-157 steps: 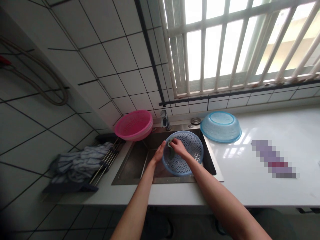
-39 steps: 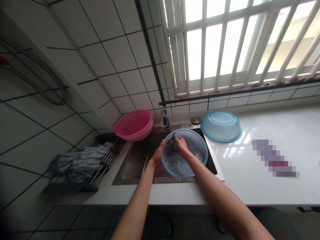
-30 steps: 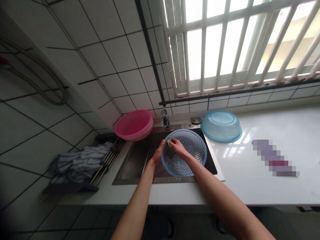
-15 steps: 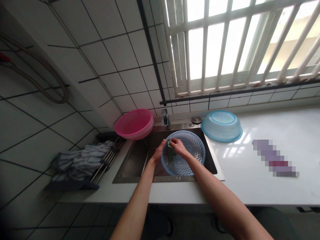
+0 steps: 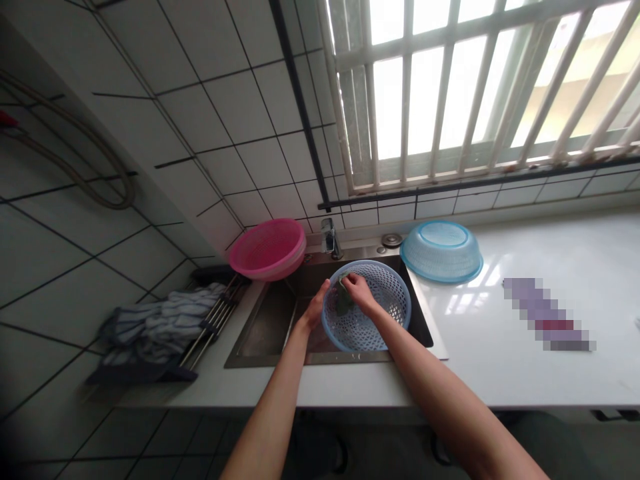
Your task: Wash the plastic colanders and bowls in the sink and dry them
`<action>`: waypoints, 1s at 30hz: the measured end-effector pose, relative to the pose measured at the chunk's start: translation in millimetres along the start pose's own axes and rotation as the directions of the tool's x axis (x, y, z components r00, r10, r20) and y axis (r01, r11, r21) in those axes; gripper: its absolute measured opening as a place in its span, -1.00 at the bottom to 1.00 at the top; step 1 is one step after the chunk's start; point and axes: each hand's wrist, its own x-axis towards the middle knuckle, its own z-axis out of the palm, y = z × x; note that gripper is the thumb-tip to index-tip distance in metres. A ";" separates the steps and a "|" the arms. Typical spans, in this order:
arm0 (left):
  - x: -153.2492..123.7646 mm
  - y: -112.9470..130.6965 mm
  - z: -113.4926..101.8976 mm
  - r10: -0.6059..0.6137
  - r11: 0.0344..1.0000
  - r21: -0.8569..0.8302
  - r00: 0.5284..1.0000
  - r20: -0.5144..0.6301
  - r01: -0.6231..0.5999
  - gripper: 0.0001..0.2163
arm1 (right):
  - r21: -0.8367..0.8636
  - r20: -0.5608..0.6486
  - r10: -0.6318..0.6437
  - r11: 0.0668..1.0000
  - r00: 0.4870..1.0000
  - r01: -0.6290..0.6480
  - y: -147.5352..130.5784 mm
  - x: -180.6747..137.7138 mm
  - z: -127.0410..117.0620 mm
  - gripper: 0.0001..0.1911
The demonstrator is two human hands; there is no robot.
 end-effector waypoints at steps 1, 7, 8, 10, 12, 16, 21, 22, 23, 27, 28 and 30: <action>0.1 0.1 0.5 -0.005 1.000 -0.007 1.000 0.008 0.005 -0.39 | -0.004 0.002 0.003 1.000 1.000 -0.003 0.4 0.3 -0.1 -0.66; -3.7 6.7 7.5 -0.039 0.998 -0.048 0.999 0.001 0.039 -0.38 | -0.029 0.010 -0.012 1.000 1.000 0.012 -0.5 0.9 -0.7 -0.67; -5.0 8.6 9.2 -0.050 0.997 -0.059 0.999 -0.009 0.049 -0.39 | -0.036 0.009 -0.015 0.999 1.000 0.016 -1.0 0.9 -0.9 -0.68; -7.8 12.6 12.5 -0.071 0.994 -0.084 0.997 -0.025 0.069 -0.42 | -0.056 0.003 -0.019 0.998 1.000 0.019 -1.8 0.9 -0.9 -0.70; -10.0 16.4 15.3 -0.087 0.991 -0.100 0.996 -0.035 0.084 -0.43 | -0.074 0.012 -0.022 0.997 1.000 0.022 -2.2 0.7 -0.3 -0.72; -11.6 20.5 18.5 -0.110 0.988 -0.115 0.994 -0.030 0.105 -0.42 | -0.079 0.048 -0.022 0.997 0.999 0.026 -2.0 -0.8 3.4 -0.70; -10.1 19.3 18.0 -0.107 0.986 -0.130 0.994 -0.037 0.101 -0.41 | -0.090 0.023 -0.007 0.996 1.000 0.009 0.9 -2.2 6.3 -0.70; -9.7 18.5 17.3 -0.102 0.988 -0.125 0.994 -0.042 0.096 -0.42 | -0.092 0.023 -0.004 0.996 1.000 0.006 1.9 -1.9 6.2 -0.69; -9.2 17.5 16.3 -0.097 0.989 -0.116 0.994 -0.047 0.091 -0.42 | -0.095 0.020 -0.004 0.996 1.000 0.005 2.9 -1.4 5.9 -0.69; -7.3 14.3 11.8 -0.082 0.994 -0.072 0.995 -0.049 0.078 -0.43 | -0.105 0.032 -0.030 0.994 0.999 0.033 8.1 1.0 5.2 -0.70; -7.0 14.1 11.0 -0.078 0.995 -0.062 0.996 -0.046 0.075 -0.43 | -0.106 0.052 -0.038 0.993 0.998 0.044 9.6 1.4 5.4 -0.71; -7.0 14.6 10.4 -0.067 0.997 -0.046 0.997 -0.041 0.066 -0.45 | -0.102 0.098 -0.048 0.993 0.994 0.058 12.4 1.7 6.2 -0.72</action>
